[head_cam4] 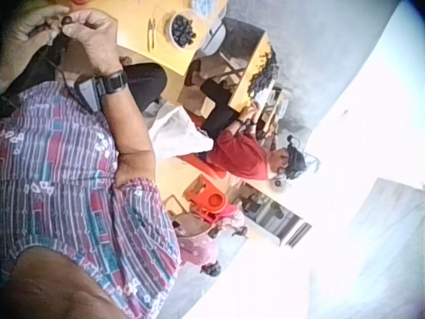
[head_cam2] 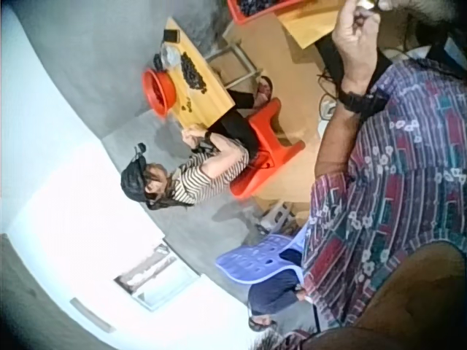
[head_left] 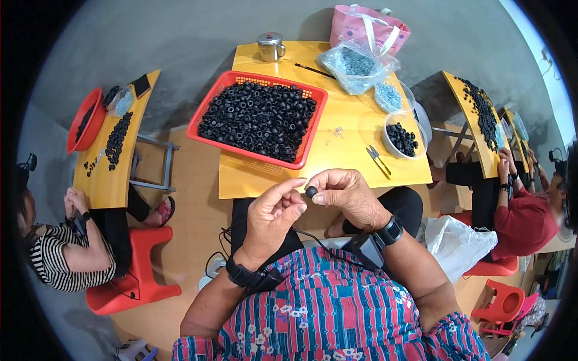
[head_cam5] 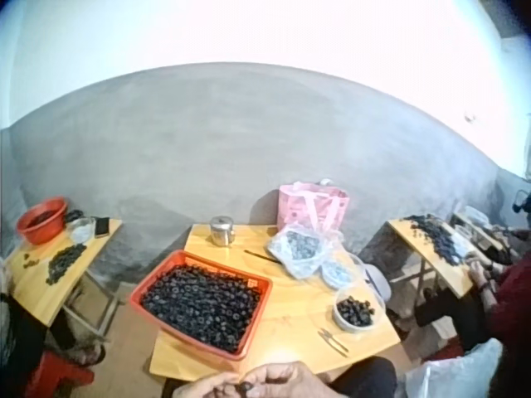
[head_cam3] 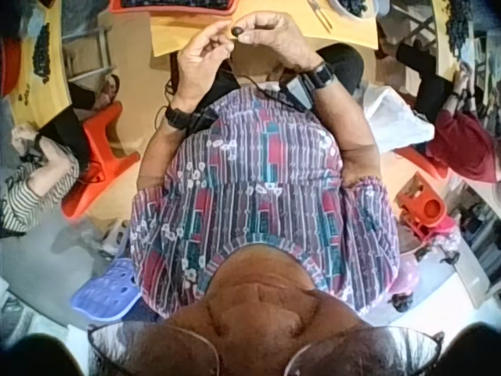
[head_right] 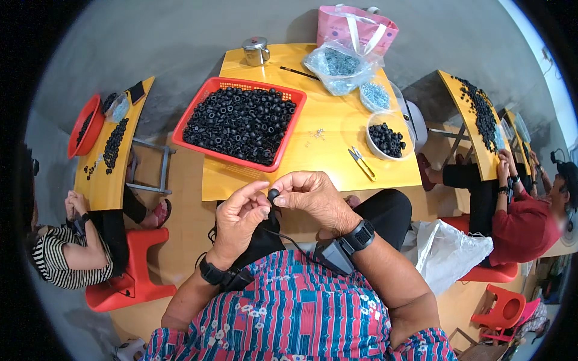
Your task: Sorting and assembling small plastic or rubber components at a manufacturing workstation.
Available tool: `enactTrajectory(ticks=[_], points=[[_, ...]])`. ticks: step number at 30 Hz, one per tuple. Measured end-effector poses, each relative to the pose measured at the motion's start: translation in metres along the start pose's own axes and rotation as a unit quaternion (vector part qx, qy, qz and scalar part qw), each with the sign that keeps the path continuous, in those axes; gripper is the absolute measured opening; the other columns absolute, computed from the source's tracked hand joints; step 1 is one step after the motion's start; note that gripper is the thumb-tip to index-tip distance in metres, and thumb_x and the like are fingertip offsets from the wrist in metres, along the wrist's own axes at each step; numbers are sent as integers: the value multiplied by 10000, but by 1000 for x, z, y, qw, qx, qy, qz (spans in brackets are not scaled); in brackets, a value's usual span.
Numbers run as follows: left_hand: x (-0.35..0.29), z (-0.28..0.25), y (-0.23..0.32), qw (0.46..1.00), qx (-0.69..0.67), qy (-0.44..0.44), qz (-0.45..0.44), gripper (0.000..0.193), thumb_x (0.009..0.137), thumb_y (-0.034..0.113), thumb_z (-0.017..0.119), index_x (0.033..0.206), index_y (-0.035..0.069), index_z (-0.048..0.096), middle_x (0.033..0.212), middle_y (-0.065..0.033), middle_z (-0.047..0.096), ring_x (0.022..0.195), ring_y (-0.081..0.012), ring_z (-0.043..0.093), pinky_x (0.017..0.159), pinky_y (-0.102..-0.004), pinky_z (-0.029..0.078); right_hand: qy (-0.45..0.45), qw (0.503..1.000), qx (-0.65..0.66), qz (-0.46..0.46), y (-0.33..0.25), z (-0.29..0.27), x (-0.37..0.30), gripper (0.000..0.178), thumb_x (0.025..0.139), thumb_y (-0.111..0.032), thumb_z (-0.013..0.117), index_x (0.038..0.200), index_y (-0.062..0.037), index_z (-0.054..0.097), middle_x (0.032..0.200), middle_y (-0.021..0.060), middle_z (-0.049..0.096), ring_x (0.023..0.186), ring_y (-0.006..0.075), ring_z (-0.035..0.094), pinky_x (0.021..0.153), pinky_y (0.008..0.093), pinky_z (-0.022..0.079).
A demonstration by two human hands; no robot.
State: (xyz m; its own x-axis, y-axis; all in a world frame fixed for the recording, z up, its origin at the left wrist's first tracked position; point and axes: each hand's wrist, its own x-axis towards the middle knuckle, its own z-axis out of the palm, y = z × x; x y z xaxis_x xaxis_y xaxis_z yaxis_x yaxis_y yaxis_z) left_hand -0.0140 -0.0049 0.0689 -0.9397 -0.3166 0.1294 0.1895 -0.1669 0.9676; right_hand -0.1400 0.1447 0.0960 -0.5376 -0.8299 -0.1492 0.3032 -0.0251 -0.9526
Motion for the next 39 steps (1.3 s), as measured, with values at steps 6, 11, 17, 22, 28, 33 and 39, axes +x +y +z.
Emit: enactTrajectory(ticks=[6,11,17,22,28,33,39], points=[[2,5,1,999,35,-35,4,289,891,21,635,1179,-4,624,946,-12,592,830,-70,547,745,-208,469,-31,993,105,42,14,-7,-11,186,878,-163,684,982,-8,688,840,15,662,746,72,558,785,240,488],[7,7,0,993,96,-36,58,281,873,-10,620,1149,30,652,864,-19,569,774,-88,556,686,-223,472,-34,973,212,89,25,-1,-9,204,911,-194,645,980,-4,671,771,-7,603,695,80,528,791,274,499],[9,0,-4,987,149,-41,50,260,845,2,657,1102,34,676,838,-27,583,756,-100,575,663,-233,480,-37,963,235,123,32,-2,-4,214,927,-227,628,938,-16,662,731,-9,573,665,81,520,786,284,501],[9,-4,-10,984,170,-9,60,225,802,-16,706,1023,15,687,832,-24,601,726,-85,583,631,-219,477,-31,978,162,126,37,-4,-1,255,927,-282,632,894,-30,658,709,-9,578,659,78,527,709,240,473],[8,-5,-31,998,53,-2,-30,151,796,-15,721,928,12,655,816,17,575,700,-29,518,616,-174,441,96,991,-69,60,33,-16,8,180,900,-190,655,891,-10,663,738,4,617,654,93,551,635,243,467],[7,-8,-48,994,9,-24,-105,155,850,-22,625,1002,1,601,857,9,568,757,-37,533,689,-196,466,257,867,-412,-116,51,-62,45,212,792,-31,644,1001,-28,681,779,117,623,686,236,618,636,329,499],[10,-12,-47,990,-39,-27,-131,151,885,0,602,1036,-9,595,870,-4,582,742,-45,547,686,-198,473,258,784,-543,-154,46,-77,80,182,813,-51,625,981,-84,688,860,138,621,778,342,628,680,413,508]])
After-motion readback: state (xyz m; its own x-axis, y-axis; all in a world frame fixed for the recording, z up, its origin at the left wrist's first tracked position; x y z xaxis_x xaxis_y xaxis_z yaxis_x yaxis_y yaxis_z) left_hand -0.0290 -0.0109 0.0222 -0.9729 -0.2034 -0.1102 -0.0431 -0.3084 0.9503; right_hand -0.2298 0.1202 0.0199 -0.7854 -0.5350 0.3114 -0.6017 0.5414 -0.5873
